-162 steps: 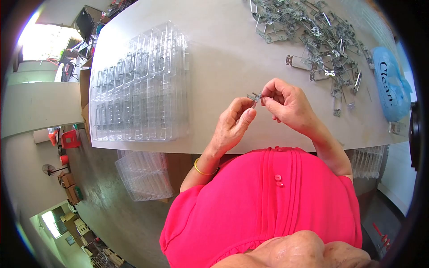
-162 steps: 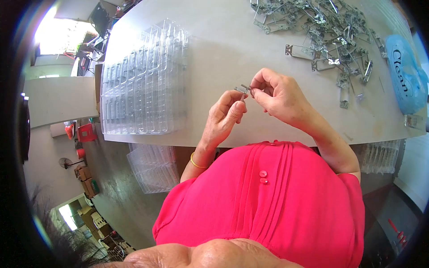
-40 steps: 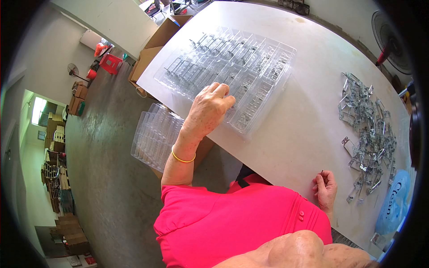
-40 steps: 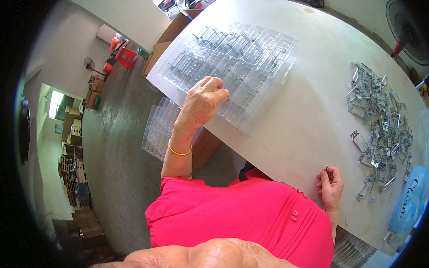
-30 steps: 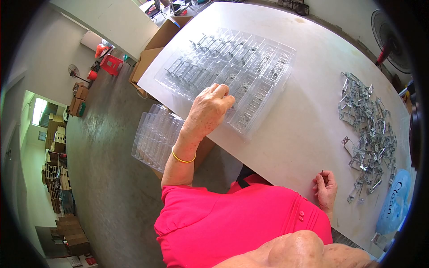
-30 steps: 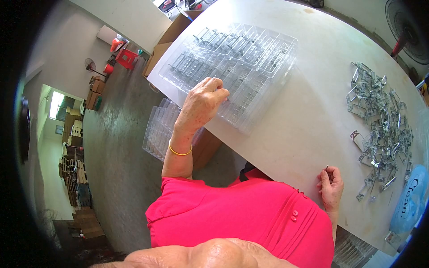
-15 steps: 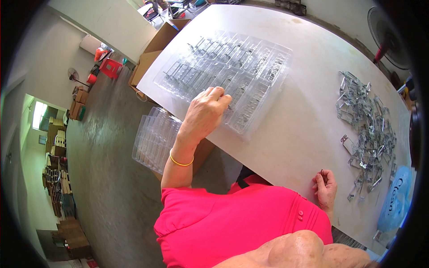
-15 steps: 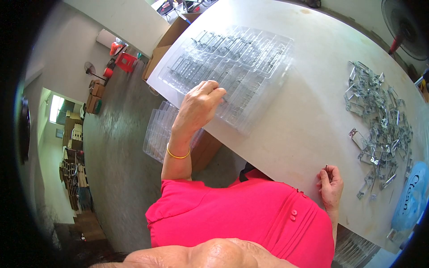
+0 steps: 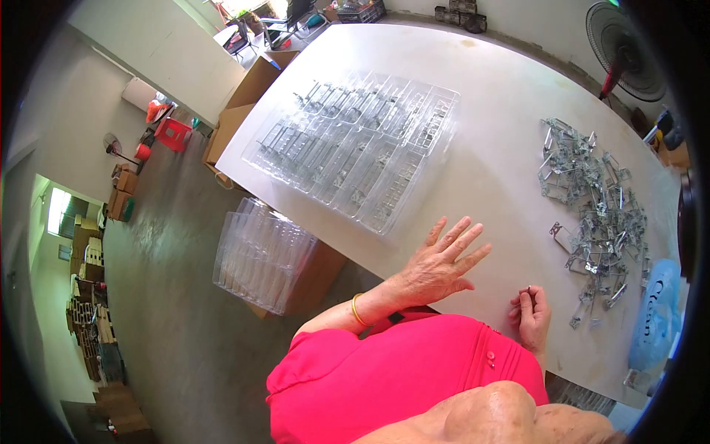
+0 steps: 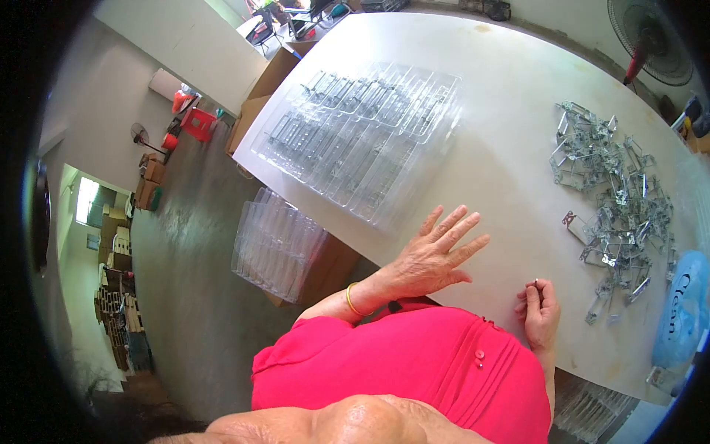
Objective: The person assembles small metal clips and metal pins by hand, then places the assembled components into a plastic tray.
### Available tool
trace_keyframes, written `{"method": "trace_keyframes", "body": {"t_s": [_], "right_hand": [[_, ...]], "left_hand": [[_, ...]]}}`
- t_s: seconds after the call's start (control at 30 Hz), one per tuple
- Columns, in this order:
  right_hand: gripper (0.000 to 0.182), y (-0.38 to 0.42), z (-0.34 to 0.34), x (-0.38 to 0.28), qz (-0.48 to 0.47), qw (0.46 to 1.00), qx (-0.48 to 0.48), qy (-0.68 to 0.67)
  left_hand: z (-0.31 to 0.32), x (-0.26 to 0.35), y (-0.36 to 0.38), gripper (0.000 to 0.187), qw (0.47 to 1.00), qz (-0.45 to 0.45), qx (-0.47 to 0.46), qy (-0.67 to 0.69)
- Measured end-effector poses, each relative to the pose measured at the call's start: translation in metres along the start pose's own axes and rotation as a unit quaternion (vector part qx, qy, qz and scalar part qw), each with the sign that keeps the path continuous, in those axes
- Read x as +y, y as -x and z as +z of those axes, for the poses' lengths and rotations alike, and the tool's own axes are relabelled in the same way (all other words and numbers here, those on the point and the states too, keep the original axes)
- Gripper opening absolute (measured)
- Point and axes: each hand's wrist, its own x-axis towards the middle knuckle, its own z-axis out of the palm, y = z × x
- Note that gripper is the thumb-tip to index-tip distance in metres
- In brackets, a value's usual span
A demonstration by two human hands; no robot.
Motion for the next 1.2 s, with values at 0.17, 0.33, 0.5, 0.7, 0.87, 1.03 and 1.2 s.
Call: {"method": "trace_keyframes", "body": {"t_s": [0.17,0.33,0.5,0.7,0.87,1.03,1.2], "right_hand": [[0.006,0.009,-0.006,0.01,-0.097,0.993,0.046,0.055],[0.005,0.014,-0.007,0.013,-0.282,0.91,0.158,0.261],[0.006,0.012,-0.009,0.032,-0.278,0.894,0.158,0.315],[0.009,0.014,-0.011,0.047,-0.23,0.915,0.196,0.269],[0.007,0.014,-0.004,0.041,-0.29,0.876,0.246,0.296],[0.007,0.015,-0.004,0.04,-0.275,0.861,0.238,0.356],[0.007,0.017,-0.004,0.036,-0.237,0.866,0.239,0.369]], "left_hand": [[0.062,-0.028,0.036,0.083,0.992,-0.059,-0.089,-0.068],[0.063,-0.029,0.035,0.081,0.988,-0.065,-0.123,-0.069],[0.063,-0.029,0.036,0.079,0.991,-0.064,-0.109,-0.039],[0.064,-0.031,0.036,0.081,0.994,-0.061,-0.089,0.004],[0.062,-0.031,0.036,0.081,0.994,-0.06,-0.092,0.025],[0.066,-0.033,0.037,0.08,0.994,-0.051,-0.087,0.031],[0.077,-0.032,0.041,0.078,0.997,-0.042,-0.066,0.027]]}}
